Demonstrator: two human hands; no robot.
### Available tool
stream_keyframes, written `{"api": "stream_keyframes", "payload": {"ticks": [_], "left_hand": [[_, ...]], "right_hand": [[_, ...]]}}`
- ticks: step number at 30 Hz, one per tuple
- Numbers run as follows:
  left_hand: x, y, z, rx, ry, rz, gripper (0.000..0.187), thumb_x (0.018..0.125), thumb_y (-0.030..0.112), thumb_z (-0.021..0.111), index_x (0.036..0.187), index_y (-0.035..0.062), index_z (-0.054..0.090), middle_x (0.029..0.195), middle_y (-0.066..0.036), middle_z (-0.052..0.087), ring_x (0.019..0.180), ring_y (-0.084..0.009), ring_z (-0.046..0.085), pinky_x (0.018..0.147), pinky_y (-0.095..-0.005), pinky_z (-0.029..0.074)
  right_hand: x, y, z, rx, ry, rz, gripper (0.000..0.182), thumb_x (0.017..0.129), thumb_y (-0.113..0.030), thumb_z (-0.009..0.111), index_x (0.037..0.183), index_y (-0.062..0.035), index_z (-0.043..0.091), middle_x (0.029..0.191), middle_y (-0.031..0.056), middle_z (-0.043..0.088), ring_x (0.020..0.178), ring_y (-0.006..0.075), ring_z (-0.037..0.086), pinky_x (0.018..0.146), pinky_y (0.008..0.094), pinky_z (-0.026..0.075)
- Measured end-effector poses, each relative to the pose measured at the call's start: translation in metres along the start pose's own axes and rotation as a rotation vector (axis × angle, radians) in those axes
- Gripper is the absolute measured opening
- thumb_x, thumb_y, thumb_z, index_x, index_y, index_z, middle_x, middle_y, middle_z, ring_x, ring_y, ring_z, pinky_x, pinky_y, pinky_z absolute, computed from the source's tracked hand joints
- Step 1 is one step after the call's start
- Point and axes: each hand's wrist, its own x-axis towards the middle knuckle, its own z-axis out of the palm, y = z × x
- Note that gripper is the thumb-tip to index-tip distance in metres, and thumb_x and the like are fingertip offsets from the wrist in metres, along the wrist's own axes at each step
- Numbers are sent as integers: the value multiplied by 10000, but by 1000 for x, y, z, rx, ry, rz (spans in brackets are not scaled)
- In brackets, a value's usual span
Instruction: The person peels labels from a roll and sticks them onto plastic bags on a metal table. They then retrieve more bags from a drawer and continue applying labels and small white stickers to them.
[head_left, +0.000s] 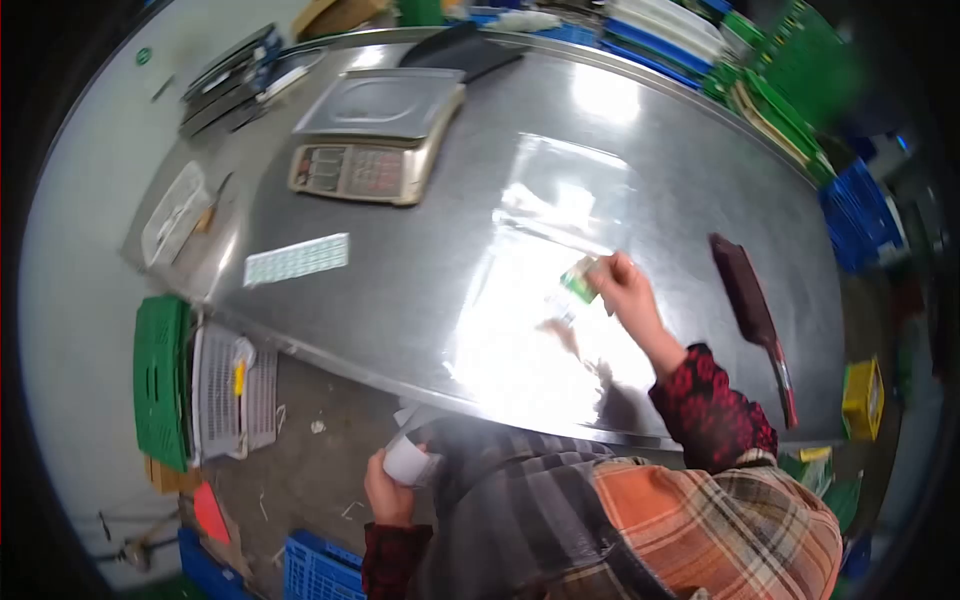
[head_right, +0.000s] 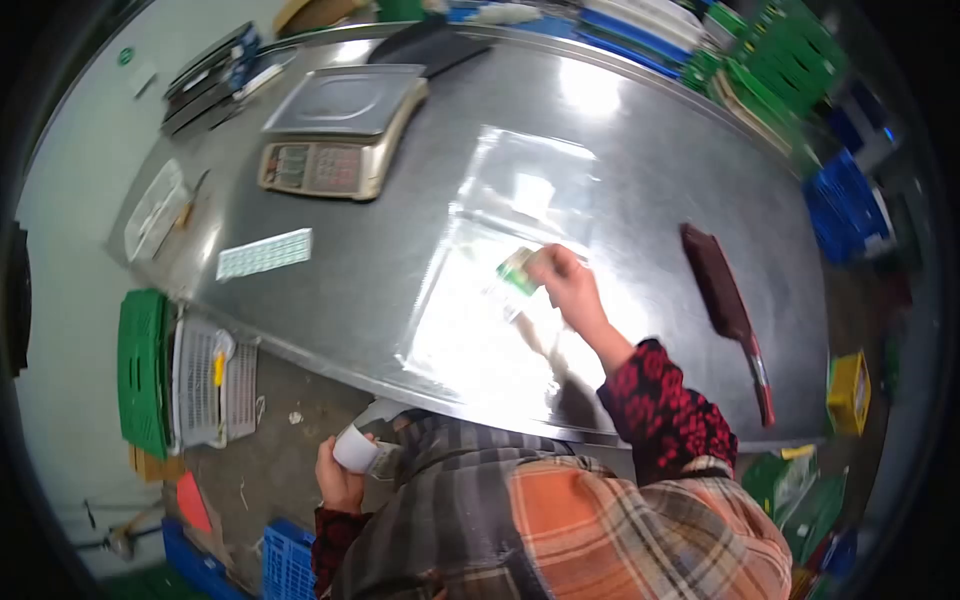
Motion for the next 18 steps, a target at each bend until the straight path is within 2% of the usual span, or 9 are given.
{"api": "stream_keyframes", "payload": {"ticks": [3, 4, 7, 8, 9, 11, 14, 16, 18], "left_hand": [[-19, 4, 27, 529, -284, 57, 424, 931, 263, 329, 1033, -95, 531, 937, -198, 632, 887, -293, 622, 841, -388, 475], [-46, 26, 73, 1194, -399, 326, 441, 945, 247, 282, 1010, -102, 544, 952, -187, 652, 916, -273, 623, 844, -372, 471], [-31, 8, 62, 1040, -503, 64, 441, 955, 233, 273, 992, -102, 558, 987, -177, 659, 940, -231, 623, 857, -341, 457], [-27, 4, 55, 710, -489, -143, 407, 954, 200, 298, 1046, -102, 555, 1033, -165, 652, 963, -210, 613, 879, -312, 435], [-24, 3, 52, 790, -499, -148, 400, 952, 197, 311, 1077, -106, 541, 1056, -161, 642, 985, -210, 602, 893, -307, 425], [-20, 2, 50, 949, -515, -153, 400, 947, 191, 339, 1139, -114, 512, 1103, -153, 624, 1030, -210, 579, 922, -298, 406], [-28, -1, 58, 594, -478, -371, 368, 942, 216, 414, 1189, -27, 538, 1096, -93, 618, 987, -163, 579, 864, -285, 437], [-28, 1, 53, 798, -546, -354, 426, 930, 229, 420, 1240, -58, 471, 1225, -96, 537, 1110, -160, 500, 947, -286, 372], [-26, 1, 42, 963, -584, -368, 463, 918, 230, 441, 1278, -61, 431, 1295, -90, 492, 1177, -153, 452, 992, -284, 332]], "right_hand": [[26, 49, -44, -65, -24, 119, 193, 836, -224, 627, 896, -46, 581, 719, 10, 582, 569, 55, 490, 471, 213, 382], [27, 58, -43, -96, -72, 141, 210, 826, -231, 640, 903, -44, 585, 720, 15, 583, 574, 62, 498, 481, 219, 394], [22, 68, -14, -162, -194, 147, 285, 797, -256, 665, 954, -28, 598, 745, 56, 592, 670, 132, 548, 605, 293, 458], [24, 81, -2, -162, -214, 85, 301, 790, -254, 665, 973, -27, 591, 754, 86, 599, 700, 182, 568, 638, 324, 463], [29, 87, 9, -163, -235, 19, 318, 783, -251, 665, 993, -26, 583, 762, 117, 605, 731, 231, 588, 671, 354, 467], [35, 89, 23, -496, -252, -27, 392, 771, -252, 667, 1075, -39, 540, 836, 159, 601, 773, 300, 595, 696, 388, 469], [37, 71, 26, -762, -166, -36, 502, 757, -263, 675, 1162, -57, 463, 954, 197, 575, 828, 371, 586, 721, 428, 472], [35, 56, 16, -805, -112, -51, 555, 747, -289, 690, 1174, -68, 413, 1042, 192, 529, 846, 383, 581, 724, 436, 483], [18, 59, -1, -797, -324, -143, 537, 746, -302, 691, 1147, -68, 421, 1010, 176, 520, 826, 376, 584, 709, 436, 486]]}}
